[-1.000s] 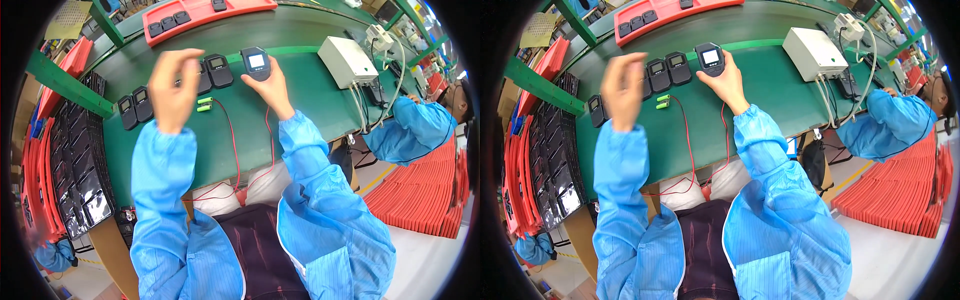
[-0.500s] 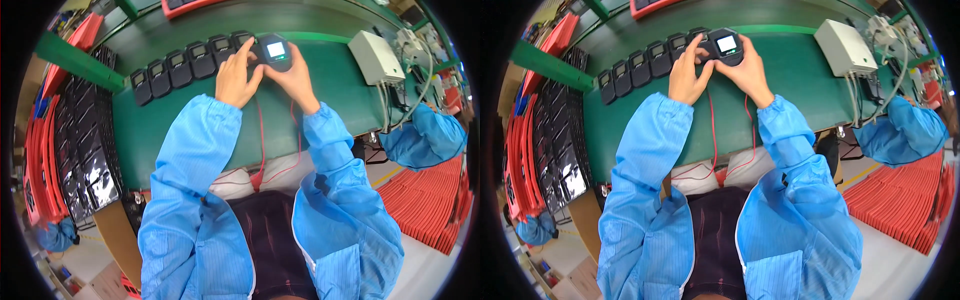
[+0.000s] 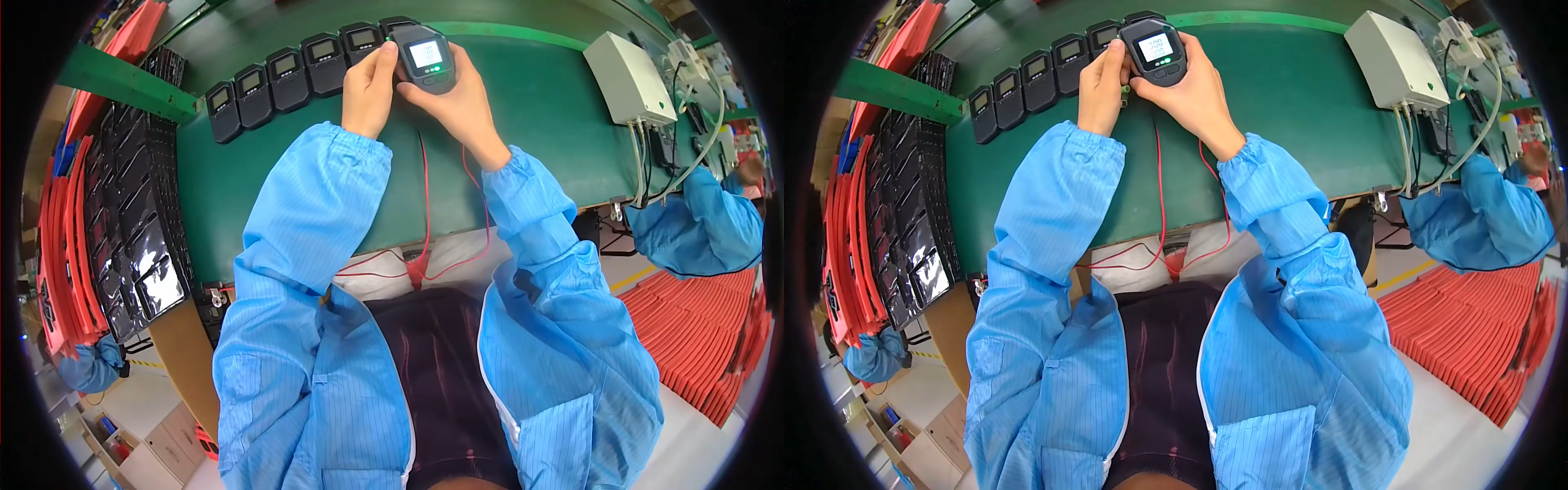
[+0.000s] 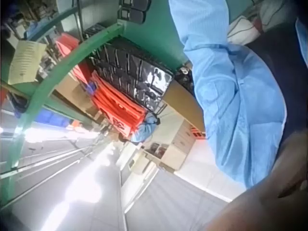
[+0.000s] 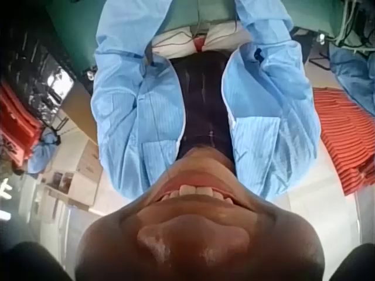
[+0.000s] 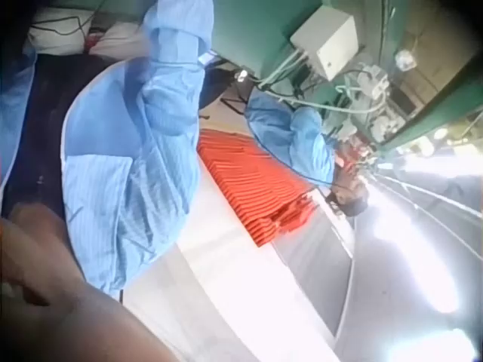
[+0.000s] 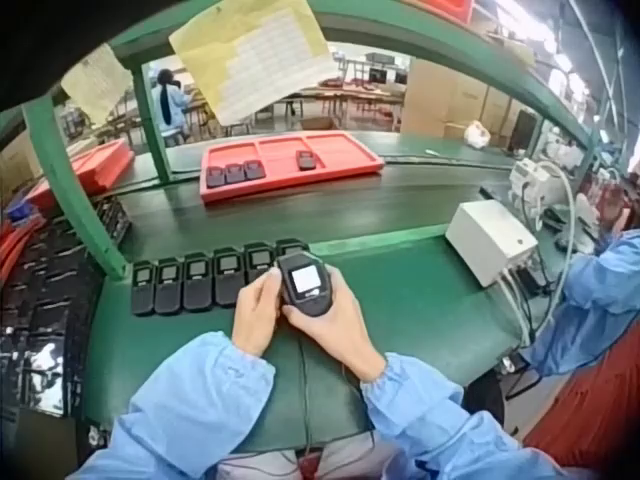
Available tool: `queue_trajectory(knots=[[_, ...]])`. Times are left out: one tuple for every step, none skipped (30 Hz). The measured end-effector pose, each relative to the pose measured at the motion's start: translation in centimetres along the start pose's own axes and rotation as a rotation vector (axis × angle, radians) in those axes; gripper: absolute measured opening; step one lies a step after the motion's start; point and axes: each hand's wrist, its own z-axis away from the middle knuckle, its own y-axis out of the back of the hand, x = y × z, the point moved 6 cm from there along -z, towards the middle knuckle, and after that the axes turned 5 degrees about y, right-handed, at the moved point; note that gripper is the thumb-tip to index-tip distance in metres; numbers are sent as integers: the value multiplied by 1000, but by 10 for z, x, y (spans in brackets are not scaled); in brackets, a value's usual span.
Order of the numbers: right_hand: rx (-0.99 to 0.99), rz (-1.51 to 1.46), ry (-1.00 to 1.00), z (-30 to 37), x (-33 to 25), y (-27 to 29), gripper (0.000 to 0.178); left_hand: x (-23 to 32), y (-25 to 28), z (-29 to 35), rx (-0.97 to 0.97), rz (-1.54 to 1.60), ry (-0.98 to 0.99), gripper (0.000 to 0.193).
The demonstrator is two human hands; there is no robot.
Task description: The recorder is assembling handheld electronic devices by inserting batteries into them and arranging them on a workbench.
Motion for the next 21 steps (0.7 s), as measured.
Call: queue_trajectory(knots=[[13, -18, -26, 0, 3, 1, 70, 0, -1, -2, -17, 8, 10, 46], [28, -35, -51, 0, 6, 3, 69, -2, -1, -4, -21, 12, 6, 46], [43, -53, -74, -1, 7, 5, 68, -4, 1, -4, 9, 33, -4, 46], [50, -47, -68, -3, 6, 7, 68, -5, 3, -5, 39, 54, -17, 47], [13, -21, -61, -4, 3, 6, 68, -5, 4, -6, 68, 75, -31, 47], [-23, 5, -53, -4, 0, 4, 67, -4, 3, -5, 62, 80, -42, 47], [-58, 32, -44, -4, -3, 5, 67, -1, 2, -3, 71, 48, -65, 47], [-45, 37, -27, -4, -7, 9, 67, 3, 2, -1, 80, 15, -95, 48], [-73, 61, -57, -2, -9, 10, 66, 6, 2, 0, 91, -17, -127, 48], [-100, 85, -87, 0, -11, 11, 65, 6, 4, 3, 87, -12, -152, 48], [-125, 113, -109, -1, -11, 14, 65, 2, 4, 5, 91, -42, -170, 45], [-108, 124, -80, -2, -11, 16, 65, -1, 4, 5, 97, -72, -189, 43], [-126, 25, -106, -1, -1, 11, 66, 0, 1, 1, 94, -61, -225, 43], [-149, -76, -144, 5, 8, 6, 67, 2, -1, 4, 119, -118, -276, 40], [-174, -179, -181, 8, 18, 3, 68, 3, -3, 7, 146, -175, -326, 38], [-166, -174, -164, 5, 23, 4, 68, 7, -2, 9, 179, -237, -374, 37], [-64, -101, -90, 0, 25, 11, 69, 8, -2, 9, 180, -233, -391, 37], [41, -22, -20, -3, 27, 24, 70, 14, -11, 11, 156, -410, -449, 36], [144, 57, 49, -5, 29, 36, 71, 17, -21, 13, 134, -587, -503, 36], [150, 67, 59, -7, 35, 43, 71, 19, -30, 16, 113, -764, -554, 36], [247, 50, 49, -9, 44, 59, 72, 19, -33, 17, 117, -753, -567, 36]])
